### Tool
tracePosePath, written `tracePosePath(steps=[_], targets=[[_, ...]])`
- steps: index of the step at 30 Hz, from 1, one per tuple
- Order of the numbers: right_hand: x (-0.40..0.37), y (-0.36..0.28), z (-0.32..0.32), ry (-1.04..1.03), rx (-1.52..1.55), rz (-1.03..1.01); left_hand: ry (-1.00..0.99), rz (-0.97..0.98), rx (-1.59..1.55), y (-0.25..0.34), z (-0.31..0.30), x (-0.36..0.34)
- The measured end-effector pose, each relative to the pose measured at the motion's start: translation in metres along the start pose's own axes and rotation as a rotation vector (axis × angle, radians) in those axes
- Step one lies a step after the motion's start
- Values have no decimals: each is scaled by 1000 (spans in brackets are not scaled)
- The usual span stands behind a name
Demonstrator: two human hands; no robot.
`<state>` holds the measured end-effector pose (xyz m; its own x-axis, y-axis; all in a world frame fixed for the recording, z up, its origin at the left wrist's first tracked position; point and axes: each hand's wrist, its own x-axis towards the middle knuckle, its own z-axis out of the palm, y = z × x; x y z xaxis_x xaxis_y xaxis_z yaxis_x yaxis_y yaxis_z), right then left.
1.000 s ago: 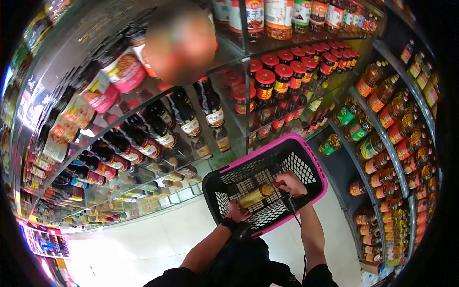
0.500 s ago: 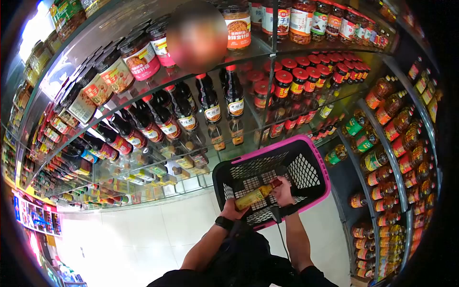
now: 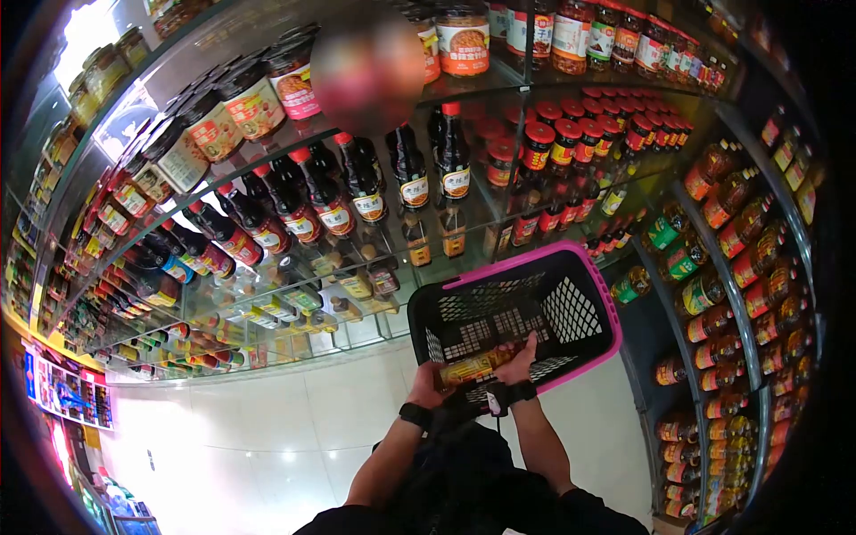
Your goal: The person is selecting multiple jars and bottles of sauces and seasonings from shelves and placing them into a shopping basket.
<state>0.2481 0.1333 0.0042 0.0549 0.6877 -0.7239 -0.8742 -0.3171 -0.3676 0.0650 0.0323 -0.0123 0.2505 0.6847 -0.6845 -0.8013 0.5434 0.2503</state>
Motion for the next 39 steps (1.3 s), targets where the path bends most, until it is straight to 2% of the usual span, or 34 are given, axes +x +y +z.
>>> tracePosePath(steps=[2, 3, 5, 6, 8, 9, 10, 12, 14, 16, 20, 22, 23, 25, 28, 32, 35, 38, 39], targets=[[-9, 2, -6, 11, 13, -16, -62, 330, 364, -9, -6, -4], [-17, 2, -6, 29, 29, -25, -67, 339, 363, -11, -7, -10], [-33, 6, -5, 14, 60, 20, 38, 825, 920, -17, -13, -26], [-39, 10, -6, 7, 93, 66, 38, 834, 917, -16, -11, -38], [-43, 23, -14, -2, 63, 75, -163, 454, 202, -14, -7, -62], [-48, 31, -18, -4, 36, 83, -400, 438, 61, -18, -27, -58], [-56, 39, -20, -10, 29, 83, -403, 446, 57, -17, -40, -59], [-73, 57, -23, -101, 15, 168, -119, 412, 563, -17, -62, -73], [-90, 75, -27, -97, -20, 197, -120, 469, 525, -26, -77, -96], [-104, 98, -34, -90, -60, 234, 34, 119, -415, -30, -91, -120], [-133, 145, -58, -145, -152, 241, 33, 144, -522, -48, -158, -143], [-150, 168, -65, -136, -245, 218, 199, 229, -582, -57, -180, -159], [-156, 179, -66, -144, -261, 226, 198, 241, -598, -61, -192, -168], [-167, 201, -71, -117, -263, 292, 157, 389, -733, -72, -214, -190], [-188, 233, -67, -138, -324, 335, 177, 444, -792, -74, -232, -226], [-215, 281, -54, -249, -452, 382, 55, 504, -913, -87, -285, -242], [-224, 322, -51, -280, -545, 464, 107, 522, -1014, -83, -308, -263], [-227, 372, -51, -271, -646, 512, 114, 492, -1127, -82, -355, -272], [-232, 388, -49, -277, -675, 522, 379, 723, -450, -87, -361, -290]])
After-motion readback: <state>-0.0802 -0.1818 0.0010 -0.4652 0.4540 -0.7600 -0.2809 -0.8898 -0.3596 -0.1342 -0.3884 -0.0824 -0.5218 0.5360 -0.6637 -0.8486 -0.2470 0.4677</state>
